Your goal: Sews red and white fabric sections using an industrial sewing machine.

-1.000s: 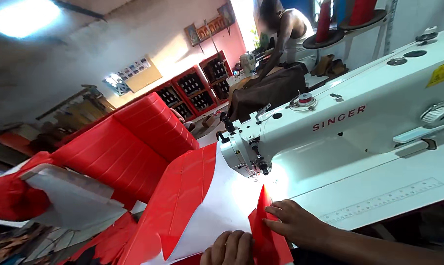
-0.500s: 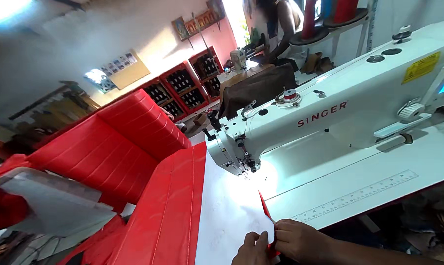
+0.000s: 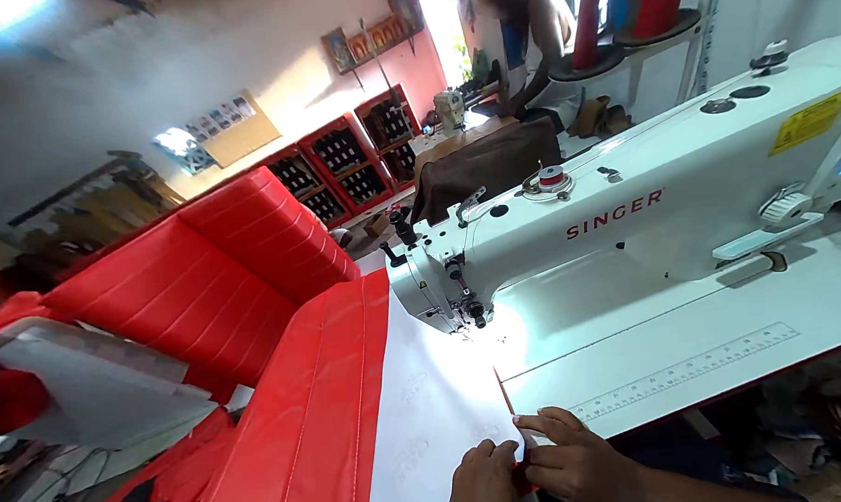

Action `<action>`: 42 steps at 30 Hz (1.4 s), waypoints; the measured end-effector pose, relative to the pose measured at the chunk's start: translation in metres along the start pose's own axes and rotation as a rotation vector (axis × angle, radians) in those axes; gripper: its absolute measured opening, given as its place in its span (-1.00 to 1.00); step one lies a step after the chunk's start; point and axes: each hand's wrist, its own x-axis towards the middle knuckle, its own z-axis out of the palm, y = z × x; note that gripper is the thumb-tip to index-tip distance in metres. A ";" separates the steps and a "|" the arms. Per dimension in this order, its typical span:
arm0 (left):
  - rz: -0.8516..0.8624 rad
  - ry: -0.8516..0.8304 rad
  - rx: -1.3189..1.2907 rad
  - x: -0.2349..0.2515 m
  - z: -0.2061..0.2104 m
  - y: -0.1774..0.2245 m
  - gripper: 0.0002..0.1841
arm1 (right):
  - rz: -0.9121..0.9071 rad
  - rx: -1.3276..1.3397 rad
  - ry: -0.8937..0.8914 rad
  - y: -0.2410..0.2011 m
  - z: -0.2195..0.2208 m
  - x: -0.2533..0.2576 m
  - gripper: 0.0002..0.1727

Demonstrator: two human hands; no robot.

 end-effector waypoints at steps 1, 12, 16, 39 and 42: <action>0.015 -0.011 -0.011 0.001 -0.001 -0.002 -0.62 | -0.001 0.018 -0.015 0.000 0.000 0.001 -0.74; 0.319 -0.068 -0.152 0.025 -0.010 -0.066 -0.25 | -0.019 0.177 -0.168 0.005 -0.002 0.010 -0.79; 0.363 0.205 -0.088 0.047 0.006 -0.099 -0.24 | 0.002 0.205 -0.178 0.006 -0.003 0.014 -0.80; 0.280 0.316 0.094 0.112 0.001 -0.121 -0.50 | 0.055 0.331 -0.415 0.055 0.012 0.056 -0.89; 0.258 0.308 0.087 0.124 -0.004 -0.123 -0.49 | 0.062 0.306 -0.443 0.063 0.014 0.065 -0.91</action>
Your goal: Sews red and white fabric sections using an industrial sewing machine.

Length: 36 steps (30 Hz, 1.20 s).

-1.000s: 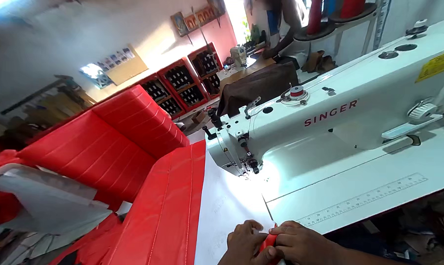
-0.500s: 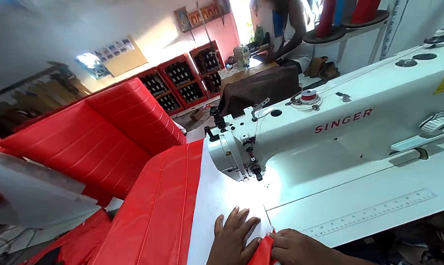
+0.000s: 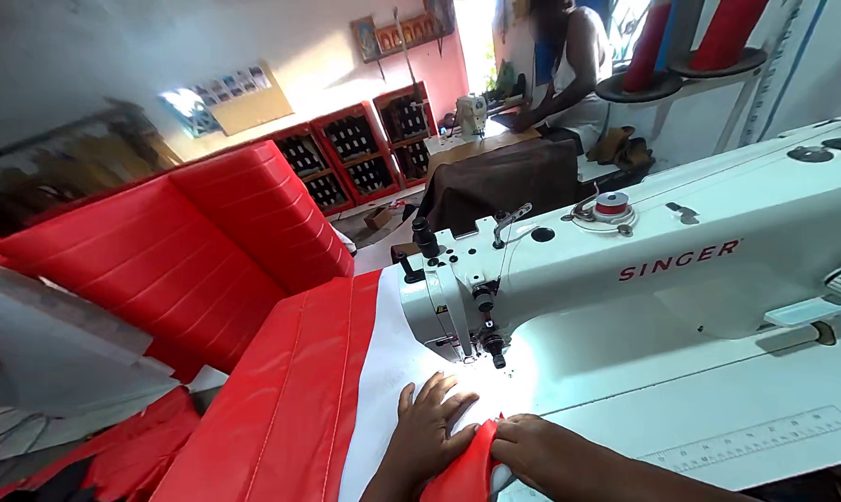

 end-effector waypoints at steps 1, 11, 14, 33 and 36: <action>-0.001 0.009 0.003 0.004 0.001 -0.003 -0.48 | 0.005 -0.004 -0.010 0.003 -0.001 0.003 -0.91; -0.034 -0.024 0.030 0.036 -0.012 -0.018 -0.36 | 0.099 0.035 -0.049 0.021 -0.004 0.024 -0.87; 0.033 0.087 0.064 0.038 -0.004 -0.024 -0.34 | 0.103 0.062 0.011 0.022 -0.001 0.023 -0.87; 0.001 -0.207 -0.145 -0.008 -0.030 0.036 -0.30 | 0.190 0.111 -0.177 0.040 -0.045 0.017 -0.79; -0.001 -0.193 -0.072 -0.025 -0.017 0.047 -0.02 | 0.228 0.087 -0.178 0.041 -0.047 0.014 -0.81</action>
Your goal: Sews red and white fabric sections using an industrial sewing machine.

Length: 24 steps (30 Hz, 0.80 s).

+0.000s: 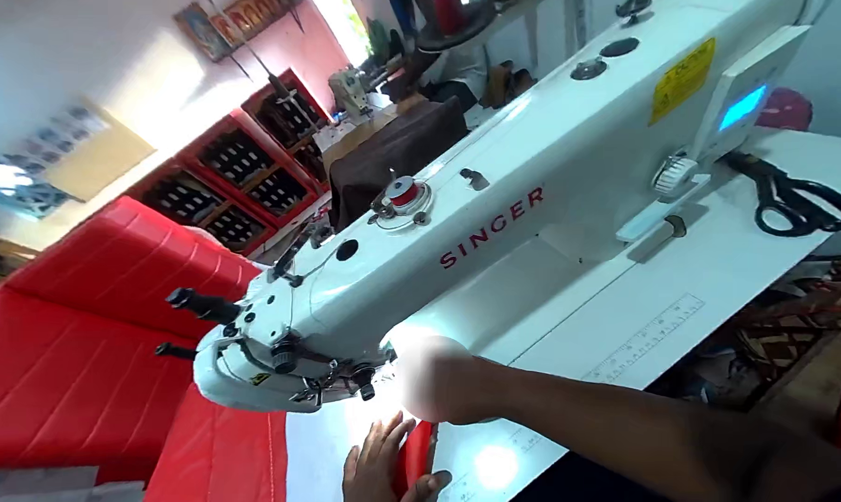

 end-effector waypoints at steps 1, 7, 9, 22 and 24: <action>-0.007 0.031 0.035 -0.002 0.007 0.001 -0.01 | 0.007 -0.003 -0.003 -0.001 -0.001 0.000 -0.80; 0.019 0.287 0.064 0.001 0.029 0.008 -0.54 | 0.018 0.015 -0.006 0.000 -0.004 -0.001 -0.78; 0.076 0.356 0.079 0.004 0.033 0.007 -0.57 | 0.026 0.021 0.004 0.001 -0.004 -0.001 -0.78; -0.364 0.558 -0.775 0.006 0.015 0.036 -0.65 | 0.198 0.101 0.111 -0.004 -0.007 -0.002 -0.59; -0.411 0.540 -0.839 0.006 0.011 0.038 -0.62 | 0.261 0.121 0.073 -0.006 -0.010 -0.002 -0.62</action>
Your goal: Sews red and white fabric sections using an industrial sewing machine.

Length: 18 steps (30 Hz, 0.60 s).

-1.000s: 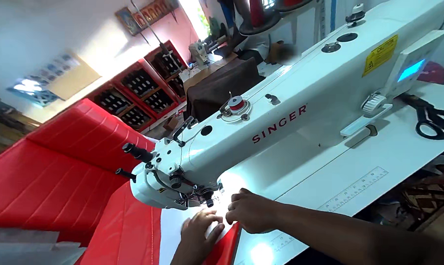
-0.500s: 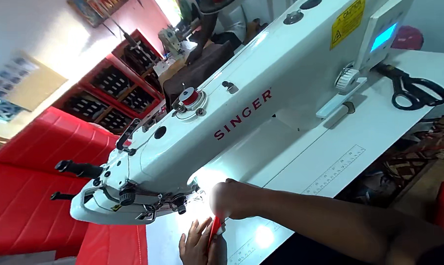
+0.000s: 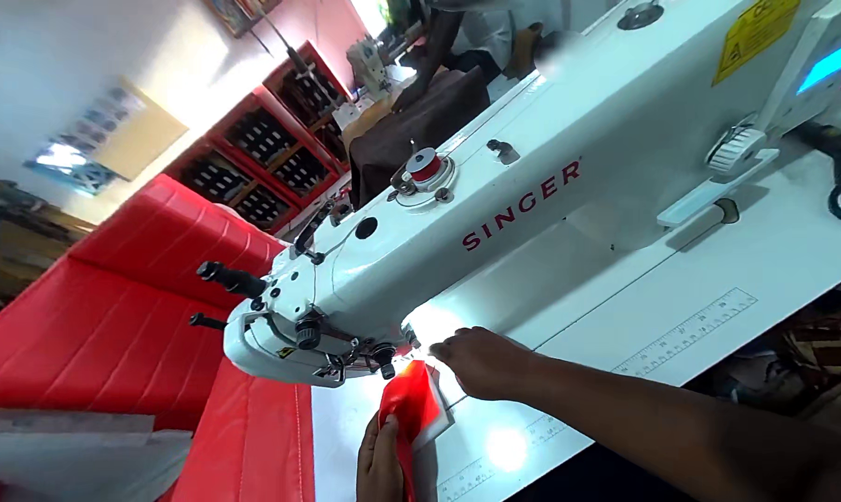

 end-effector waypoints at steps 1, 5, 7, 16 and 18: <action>0.002 -0.025 0.033 0.001 -0.001 -0.002 -0.61 | 0.033 0.003 -0.028 -0.002 -0.002 0.000 -0.64; 0.239 -0.099 0.353 0.006 -0.003 -0.027 -0.56 | 0.119 -0.013 -0.052 -0.005 -0.006 0.002 -0.65; 0.278 -0.050 0.375 0.006 0.001 -0.028 -0.57 | 0.113 -0.016 -0.020 -0.003 -0.005 0.002 -0.64; 0.070 0.106 -0.026 0.005 0.006 -0.011 -0.66 | -0.041 -0.013 -0.064 0.003 0.003 0.003 -0.56; 0.076 0.098 -0.025 0.005 0.006 -0.011 -0.67 | -0.139 -0.003 -0.122 0.004 0.006 0.004 -0.48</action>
